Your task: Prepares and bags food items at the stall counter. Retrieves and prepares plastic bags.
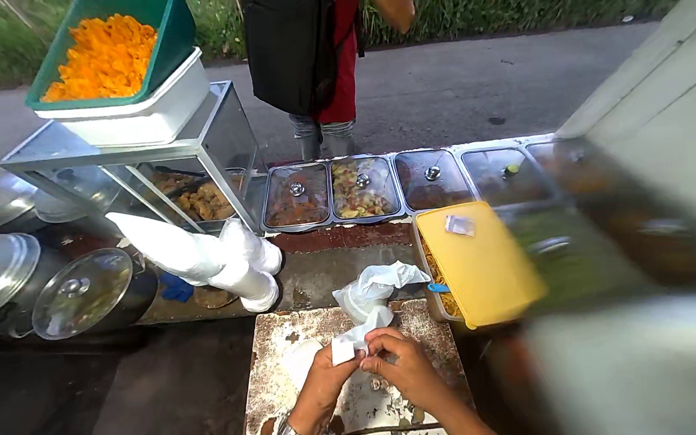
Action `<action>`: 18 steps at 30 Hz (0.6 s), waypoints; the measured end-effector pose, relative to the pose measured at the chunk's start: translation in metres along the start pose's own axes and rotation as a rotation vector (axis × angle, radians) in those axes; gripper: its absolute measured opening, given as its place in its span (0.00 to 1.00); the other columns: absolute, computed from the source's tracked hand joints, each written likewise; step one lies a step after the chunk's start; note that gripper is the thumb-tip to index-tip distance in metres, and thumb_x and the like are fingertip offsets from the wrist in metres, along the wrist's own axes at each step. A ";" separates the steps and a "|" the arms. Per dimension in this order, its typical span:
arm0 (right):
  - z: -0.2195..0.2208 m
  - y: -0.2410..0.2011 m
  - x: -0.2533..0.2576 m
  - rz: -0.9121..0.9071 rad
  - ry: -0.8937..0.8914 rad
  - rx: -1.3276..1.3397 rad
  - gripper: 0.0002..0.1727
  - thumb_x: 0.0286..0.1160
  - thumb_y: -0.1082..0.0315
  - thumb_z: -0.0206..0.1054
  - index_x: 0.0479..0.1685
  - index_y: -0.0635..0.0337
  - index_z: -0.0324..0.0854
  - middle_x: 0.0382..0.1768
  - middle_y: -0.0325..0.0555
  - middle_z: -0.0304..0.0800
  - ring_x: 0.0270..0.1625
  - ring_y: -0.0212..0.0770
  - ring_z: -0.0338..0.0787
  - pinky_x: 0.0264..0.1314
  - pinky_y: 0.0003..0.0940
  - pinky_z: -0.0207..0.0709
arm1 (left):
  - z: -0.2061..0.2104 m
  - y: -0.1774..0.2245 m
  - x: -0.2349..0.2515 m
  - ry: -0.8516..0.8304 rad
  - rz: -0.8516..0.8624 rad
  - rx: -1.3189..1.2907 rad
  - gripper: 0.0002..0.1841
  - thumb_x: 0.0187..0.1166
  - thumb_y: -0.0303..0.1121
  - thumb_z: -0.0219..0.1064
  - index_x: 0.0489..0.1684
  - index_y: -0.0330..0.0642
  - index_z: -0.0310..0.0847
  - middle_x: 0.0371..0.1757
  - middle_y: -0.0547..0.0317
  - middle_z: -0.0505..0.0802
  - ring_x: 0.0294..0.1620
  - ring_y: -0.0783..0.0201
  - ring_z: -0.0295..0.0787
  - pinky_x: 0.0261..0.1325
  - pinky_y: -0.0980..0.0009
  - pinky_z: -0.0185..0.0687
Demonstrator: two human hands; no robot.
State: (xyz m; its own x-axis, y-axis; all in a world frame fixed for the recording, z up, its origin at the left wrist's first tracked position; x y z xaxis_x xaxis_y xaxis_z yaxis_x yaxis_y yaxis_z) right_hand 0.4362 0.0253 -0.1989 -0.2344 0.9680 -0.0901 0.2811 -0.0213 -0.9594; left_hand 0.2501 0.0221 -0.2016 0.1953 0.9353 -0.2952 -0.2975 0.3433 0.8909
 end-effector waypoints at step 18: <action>0.030 0.004 0.028 -0.037 0.157 -0.049 0.09 0.63 0.76 0.68 0.42 0.59 0.86 0.49 0.43 0.91 0.45 0.29 0.90 0.45 0.25 0.87 | -0.029 0.026 -0.009 0.193 0.591 1.304 0.45 0.64 0.58 0.79 0.84 0.45 0.72 0.80 0.38 0.77 0.74 0.45 0.78 0.73 0.52 0.80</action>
State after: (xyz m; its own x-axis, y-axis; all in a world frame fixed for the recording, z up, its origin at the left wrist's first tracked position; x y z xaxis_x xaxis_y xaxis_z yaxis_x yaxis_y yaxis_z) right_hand 0.4024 0.0443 -0.2129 -0.0984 0.9951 -0.0087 0.3205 0.0234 -0.9470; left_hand 0.2134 0.0251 -0.1860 0.1894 0.9430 0.2737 0.7809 -0.3136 0.5402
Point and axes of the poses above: each hand's wrist, its own x-axis towards the middle knuckle, its own z-axis out of the palm, y = z × x, the point moved 2 cm from there along x, towards the middle knuckle
